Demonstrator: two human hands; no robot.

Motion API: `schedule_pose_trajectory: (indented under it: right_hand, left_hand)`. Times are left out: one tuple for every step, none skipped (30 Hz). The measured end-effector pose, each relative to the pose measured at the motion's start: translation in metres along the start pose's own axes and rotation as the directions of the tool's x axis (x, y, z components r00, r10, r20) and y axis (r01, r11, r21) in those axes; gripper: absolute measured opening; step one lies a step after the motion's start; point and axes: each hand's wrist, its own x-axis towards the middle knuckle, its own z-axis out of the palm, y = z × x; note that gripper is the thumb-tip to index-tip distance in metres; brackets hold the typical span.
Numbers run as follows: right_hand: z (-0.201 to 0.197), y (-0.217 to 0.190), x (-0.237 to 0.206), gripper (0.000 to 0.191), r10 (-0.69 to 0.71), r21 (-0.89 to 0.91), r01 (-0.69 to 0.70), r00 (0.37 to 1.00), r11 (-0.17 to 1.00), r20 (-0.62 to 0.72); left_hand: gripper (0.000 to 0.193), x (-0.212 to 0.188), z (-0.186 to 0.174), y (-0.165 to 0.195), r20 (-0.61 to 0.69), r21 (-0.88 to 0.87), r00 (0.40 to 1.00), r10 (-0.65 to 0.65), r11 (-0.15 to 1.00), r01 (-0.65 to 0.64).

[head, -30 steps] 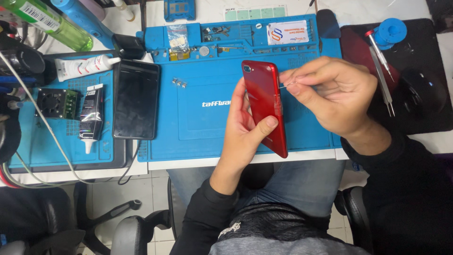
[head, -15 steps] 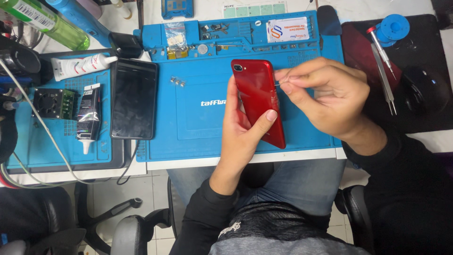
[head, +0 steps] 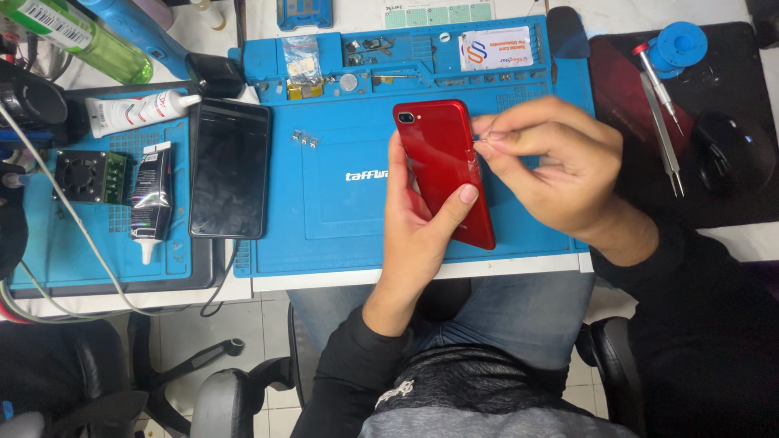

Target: The person removes the back cover of a red smartphone using a prying tool, then cleans the cover with a brush. They place the cover aside and use a screwdriver to remove screws from the phone's internal frame.

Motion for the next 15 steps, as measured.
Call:
schedule_pose_trajectory:
  right_hand:
    - [0.001, 0.000, -0.001, 0.014, 0.029, 0.037, -0.029, 0.999, 0.999, -0.012]
    - [0.003, 0.000, -0.002, 0.013, 0.058, 0.075, -0.056, 0.998, 0.996, -0.023]
    - [0.004, 0.001, -0.003, 0.012, 0.088, 0.115, -0.084, 0.996, 0.990, -0.030]
    - [0.006, 0.002, -0.006, 0.011, 0.116, 0.144, -0.110, 0.993, 0.983, -0.037]
    - [0.007, 0.004, -0.008, 0.011, 0.143, 0.174, -0.133, 0.989, 0.976, -0.044]
    - [0.009, 0.007, -0.010, 0.010, 0.170, 0.202, -0.157, 0.984, 0.967, -0.050]
    - [0.011, 0.009, -0.013, 0.010, 0.199, 0.225, -0.182, 0.978, 0.957, -0.058]
    - [0.012, 0.011, -0.015, 0.010, 0.228, 0.248, -0.206, 0.971, 0.946, -0.065]
    - [0.015, 0.012, -0.017, 0.011, 0.257, 0.273, -0.229, 0.964, 0.934, -0.072]
    - [0.017, 0.014, -0.018, 0.009, 0.283, 0.295, -0.251, 0.957, 0.922, -0.068]
    - [0.019, 0.015, -0.019, 0.008, 0.307, 0.315, -0.272, 0.950, 0.909, -0.064]
    - [0.021, 0.014, -0.019, 0.007, 0.330, 0.336, -0.293, 0.942, 0.895, -0.060]
    - [0.020, 0.016, -0.017, 0.007, 0.325, 0.380, -0.284, 0.945, 0.880, -0.046]
    - [0.019, 0.017, -0.015, 0.007, 0.320, 0.423, -0.276, 0.947, 0.863, -0.034]
    - [0.014, 0.022, -0.011, 0.006, 0.300, 0.470, -0.248, 0.953, 0.847, -0.036]
  left_hand:
    - [0.095, 0.000, 0.001, -0.001, -0.008, 0.007, 1.000, 0.000, 1.000, 0.000]
    - [0.096, -0.001, 0.002, -0.003, -0.017, 0.013, 1.000, 0.002, 1.000, -0.002]
    - [0.097, -0.001, 0.002, -0.004, -0.027, 0.020, 1.000, 0.003, 1.000, -0.003]
    - [0.097, -0.002, 0.003, -0.006, -0.029, 0.033, 1.000, 0.012, 0.999, -0.011]
    - [0.098, -0.002, 0.003, -0.007, -0.030, 0.046, 0.999, 0.023, 0.999, -0.021]
    - [0.098, -0.002, 0.003, -0.008, -0.030, 0.059, 0.999, 0.033, 0.998, -0.031]
    - [0.098, -0.001, 0.003, -0.009, -0.031, 0.057, 0.999, 0.027, 0.998, -0.025]
    - [0.099, -0.001, 0.003, -0.010, -0.033, 0.055, 0.999, 0.021, 0.998, -0.020]
    - [0.099, 0.000, 0.003, -0.011, -0.034, 0.054, 0.999, 0.016, 0.998, -0.014]
    - [0.099, 0.001, 0.003, -0.012, -0.046, 0.072, 0.999, 0.027, 0.997, -0.024]
    - [0.099, 0.002, 0.004, -0.013, -0.055, 0.090, 0.998, 0.040, 0.995, -0.035]
    - [0.099, 0.002, 0.004, -0.013, -0.065, 0.108, 0.997, 0.052, 0.993, -0.045]
    - [0.097, 0.003, 0.005, -0.014, -0.068, 0.094, 0.996, 0.057, 0.994, -0.050]
    - [0.095, 0.003, 0.005, -0.014, -0.069, 0.081, 0.996, 0.059, 0.995, -0.054]
    - [0.093, 0.004, 0.005, -0.015, -0.069, 0.068, 0.996, 0.062, 0.996, -0.058]
